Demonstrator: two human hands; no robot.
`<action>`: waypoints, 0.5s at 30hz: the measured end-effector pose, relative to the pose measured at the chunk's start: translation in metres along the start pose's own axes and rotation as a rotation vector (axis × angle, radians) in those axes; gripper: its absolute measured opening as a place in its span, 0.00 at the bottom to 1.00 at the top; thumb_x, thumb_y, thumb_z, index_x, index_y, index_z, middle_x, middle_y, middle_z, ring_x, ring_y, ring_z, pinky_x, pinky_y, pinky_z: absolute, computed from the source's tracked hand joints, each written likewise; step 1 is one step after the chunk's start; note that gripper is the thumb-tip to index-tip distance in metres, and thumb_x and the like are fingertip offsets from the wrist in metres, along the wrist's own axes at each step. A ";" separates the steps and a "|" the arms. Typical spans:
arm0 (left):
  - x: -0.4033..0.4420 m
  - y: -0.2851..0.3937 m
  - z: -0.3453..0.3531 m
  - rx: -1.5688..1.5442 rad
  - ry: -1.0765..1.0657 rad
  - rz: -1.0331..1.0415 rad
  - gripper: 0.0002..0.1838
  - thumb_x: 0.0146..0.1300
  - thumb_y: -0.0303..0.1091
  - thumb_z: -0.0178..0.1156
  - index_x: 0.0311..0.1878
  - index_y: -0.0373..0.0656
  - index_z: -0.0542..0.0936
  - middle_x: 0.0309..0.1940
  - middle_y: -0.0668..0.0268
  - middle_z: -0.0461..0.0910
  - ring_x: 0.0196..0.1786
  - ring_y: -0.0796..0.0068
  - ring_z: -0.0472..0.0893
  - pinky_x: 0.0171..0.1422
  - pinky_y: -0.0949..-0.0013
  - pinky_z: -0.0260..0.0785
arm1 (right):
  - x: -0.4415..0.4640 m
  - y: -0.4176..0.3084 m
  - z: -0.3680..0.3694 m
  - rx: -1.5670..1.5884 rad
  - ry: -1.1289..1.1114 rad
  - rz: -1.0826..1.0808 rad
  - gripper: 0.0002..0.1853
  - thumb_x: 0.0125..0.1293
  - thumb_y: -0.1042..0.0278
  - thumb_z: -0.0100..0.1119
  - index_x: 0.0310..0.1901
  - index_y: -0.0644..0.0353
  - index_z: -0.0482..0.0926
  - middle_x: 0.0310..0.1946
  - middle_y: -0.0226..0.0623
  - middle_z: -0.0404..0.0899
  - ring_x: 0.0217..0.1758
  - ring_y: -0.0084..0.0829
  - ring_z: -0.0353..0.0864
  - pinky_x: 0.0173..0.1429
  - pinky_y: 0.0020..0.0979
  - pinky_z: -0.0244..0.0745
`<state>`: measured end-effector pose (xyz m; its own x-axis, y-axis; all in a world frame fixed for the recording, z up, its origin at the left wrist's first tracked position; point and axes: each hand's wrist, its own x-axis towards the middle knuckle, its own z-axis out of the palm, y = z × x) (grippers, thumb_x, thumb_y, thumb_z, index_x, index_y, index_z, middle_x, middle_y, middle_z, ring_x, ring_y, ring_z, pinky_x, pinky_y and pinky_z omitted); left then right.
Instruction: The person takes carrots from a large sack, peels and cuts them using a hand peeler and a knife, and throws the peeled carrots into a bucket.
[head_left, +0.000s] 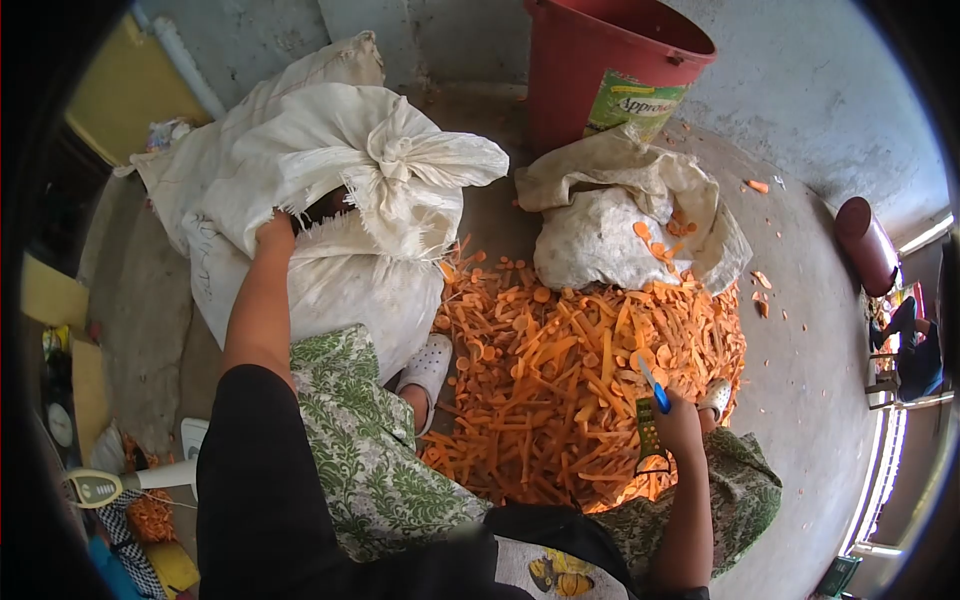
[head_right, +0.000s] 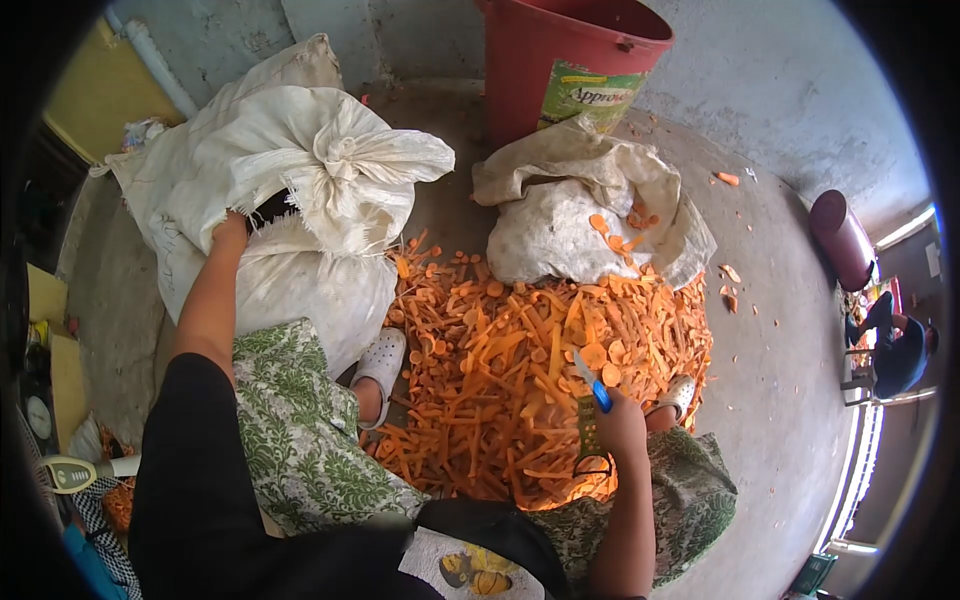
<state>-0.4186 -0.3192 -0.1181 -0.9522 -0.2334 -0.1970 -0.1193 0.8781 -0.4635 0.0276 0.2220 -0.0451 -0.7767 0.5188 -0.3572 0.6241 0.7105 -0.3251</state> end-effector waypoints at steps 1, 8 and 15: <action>-0.011 -0.002 -0.010 -0.061 0.005 0.001 0.23 0.57 0.35 0.52 0.57 0.43 0.68 0.54 0.56 0.70 0.53 0.63 0.74 0.50 0.62 0.71 | -0.001 0.001 -0.001 0.005 -0.003 -0.005 0.12 0.58 0.61 0.53 0.31 0.64 0.73 0.21 0.52 0.73 0.28 0.52 0.73 0.32 0.45 0.65; -0.013 -0.014 -0.025 -0.458 0.082 -0.018 0.16 0.53 0.32 0.52 0.44 0.36 0.76 0.41 0.53 0.77 0.46 0.58 0.77 0.47 0.62 0.70 | -0.002 0.009 0.001 0.018 0.033 -0.092 0.12 0.58 0.62 0.53 0.30 0.64 0.71 0.20 0.52 0.72 0.27 0.53 0.72 0.31 0.45 0.64; -0.080 -0.025 -0.095 -1.198 0.276 0.307 0.10 0.51 0.26 0.53 0.36 0.32 0.75 0.28 0.58 0.79 0.30 0.67 0.78 0.37 0.68 0.68 | -0.014 -0.004 -0.013 0.054 0.061 -0.135 0.11 0.57 0.62 0.53 0.30 0.63 0.71 0.20 0.52 0.72 0.28 0.52 0.72 0.32 0.45 0.64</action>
<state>-0.3658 -0.2823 -0.0088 -0.9953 0.0141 0.0954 0.0745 0.7406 0.6678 0.0351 0.2178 -0.0273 -0.8564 0.4493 -0.2542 0.5162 0.7500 -0.4135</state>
